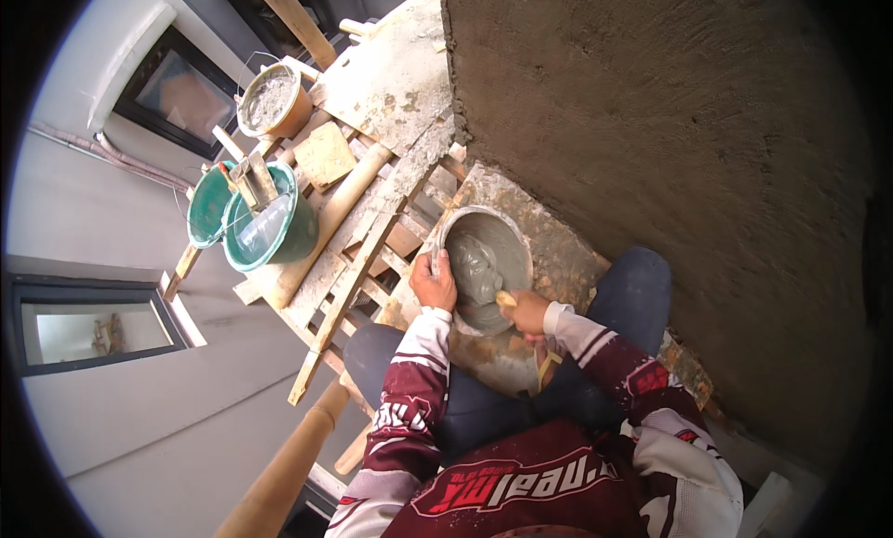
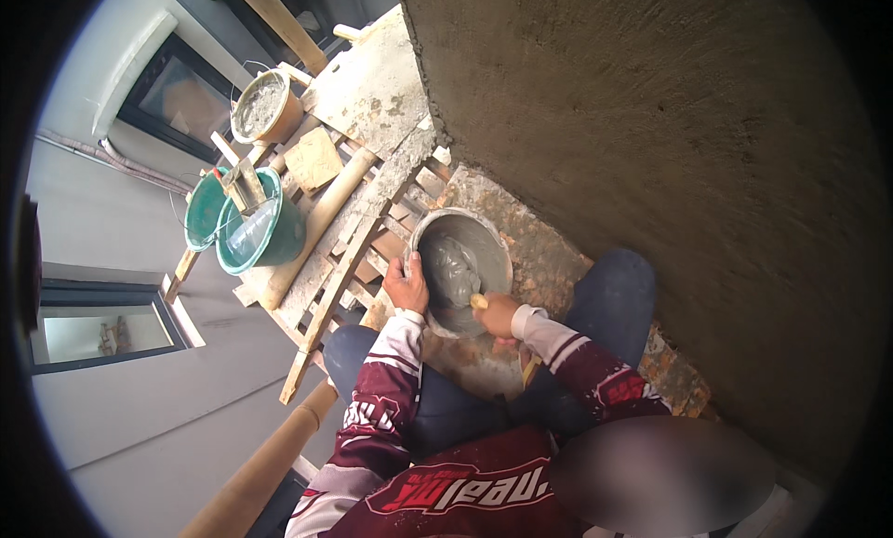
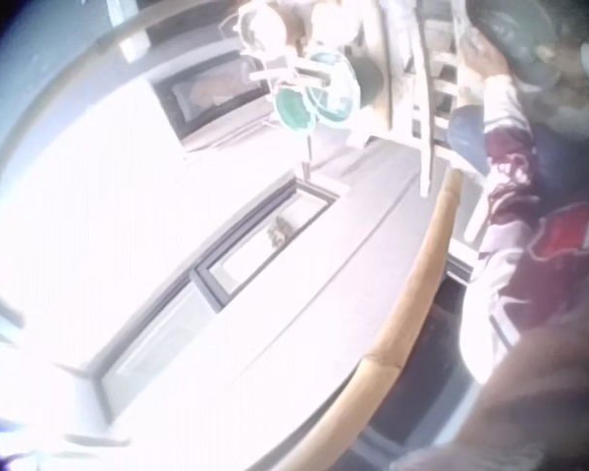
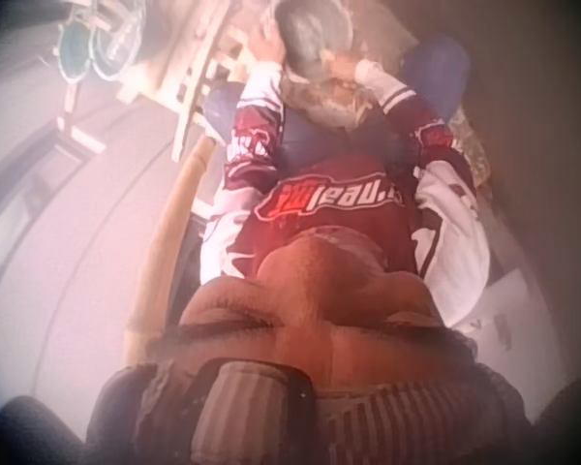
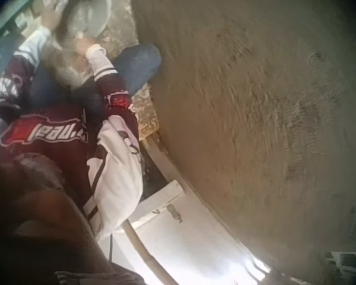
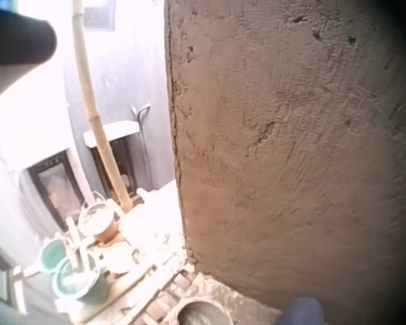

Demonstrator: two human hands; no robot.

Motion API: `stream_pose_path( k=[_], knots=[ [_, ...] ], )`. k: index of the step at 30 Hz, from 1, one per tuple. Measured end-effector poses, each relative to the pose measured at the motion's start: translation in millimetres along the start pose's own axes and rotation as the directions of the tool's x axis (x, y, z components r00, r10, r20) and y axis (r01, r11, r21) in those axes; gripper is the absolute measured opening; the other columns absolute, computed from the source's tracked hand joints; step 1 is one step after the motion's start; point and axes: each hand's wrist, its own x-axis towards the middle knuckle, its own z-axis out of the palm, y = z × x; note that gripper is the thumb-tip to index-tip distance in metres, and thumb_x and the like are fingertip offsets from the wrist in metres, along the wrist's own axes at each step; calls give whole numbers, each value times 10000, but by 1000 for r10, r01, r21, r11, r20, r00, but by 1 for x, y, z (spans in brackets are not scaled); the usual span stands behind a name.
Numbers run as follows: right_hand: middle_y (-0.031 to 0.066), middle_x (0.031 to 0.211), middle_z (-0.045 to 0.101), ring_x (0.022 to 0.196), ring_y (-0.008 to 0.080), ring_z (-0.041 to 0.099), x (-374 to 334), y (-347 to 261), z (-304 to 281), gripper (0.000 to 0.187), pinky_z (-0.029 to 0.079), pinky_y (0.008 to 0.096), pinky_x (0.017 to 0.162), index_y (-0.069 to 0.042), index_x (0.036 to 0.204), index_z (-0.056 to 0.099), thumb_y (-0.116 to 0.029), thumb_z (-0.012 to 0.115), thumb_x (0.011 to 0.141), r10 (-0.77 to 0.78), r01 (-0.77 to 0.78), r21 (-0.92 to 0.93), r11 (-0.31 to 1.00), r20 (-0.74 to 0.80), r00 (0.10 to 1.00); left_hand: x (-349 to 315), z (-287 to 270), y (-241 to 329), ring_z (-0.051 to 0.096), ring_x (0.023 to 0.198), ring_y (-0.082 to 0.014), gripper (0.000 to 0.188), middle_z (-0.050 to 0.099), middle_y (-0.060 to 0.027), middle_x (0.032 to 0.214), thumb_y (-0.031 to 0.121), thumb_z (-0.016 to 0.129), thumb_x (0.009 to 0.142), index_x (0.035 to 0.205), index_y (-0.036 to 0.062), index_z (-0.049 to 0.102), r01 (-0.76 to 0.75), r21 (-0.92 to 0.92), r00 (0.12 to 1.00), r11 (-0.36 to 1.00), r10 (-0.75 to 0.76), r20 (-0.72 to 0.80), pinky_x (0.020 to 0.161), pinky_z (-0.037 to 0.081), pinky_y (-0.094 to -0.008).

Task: The person sits on a scaffolding platform and uses a trowel to mix cement in a bucket. They repeatedly stir the mixture and occasionally add water from a nearby bucket to adjust the consistency.

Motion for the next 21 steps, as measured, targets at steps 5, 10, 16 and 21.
stream_pose_path(
  k=[5, 10, 16, 21],
  knots=[
    [202, 892, 679, 812, 317, 686, -57, -34, -24, 452, 539, 418, 662, 22, 1263, 472, -140, 477, 841, -321, 34, -833, 552, -175, 931, 6, -7, -2, 509, 559, -272, 254, 542, -171, 642, 174, 639, 864, 732, -15, 533, 31, 51, 999, 998, -31, 17, 559, 411, -381],
    [191, 859, 690, 802, 301, 692, -31, -45, -45, 406, 552, 399, 651, 77, 1200, 527, -143, 504, 859, -522, -90, -934, 344, -270, 809, 2, -4, -1, 491, 545, -294, 262, 527, -173, 628, 180, 638, 866, 731, -17, 531, -30, 26, 996, 999, 27, 81, 545, 401, -383],
    [204, 834, 686, 826, 331, 691, 17, -16, -38, 248, 560, 414, 661, -6, 957, 689, -147, 566, 795, -197, -12, -885, 466, -118, 973, 0, -3, -4, 498, 539, -179, 212, 561, -106, 619, 172, 649, 863, 782, -15, 590, 38, -22, 997, 999, -36, 66, 531, 413, -337],
    [180, 727, 646, 557, 255, 645, 30, 21, -27, 280, 533, 392, 480, 27, 863, 646, -244, 640, 792, 154, -124, -156, 980, 199, 968, 0, 0, -10, 485, 539, -157, 211, 539, -87, 595, 173, 648, 866, 785, -14, 591, 26, -21, 999, 999, -25, 22, 529, 414, -314]
  ],
)
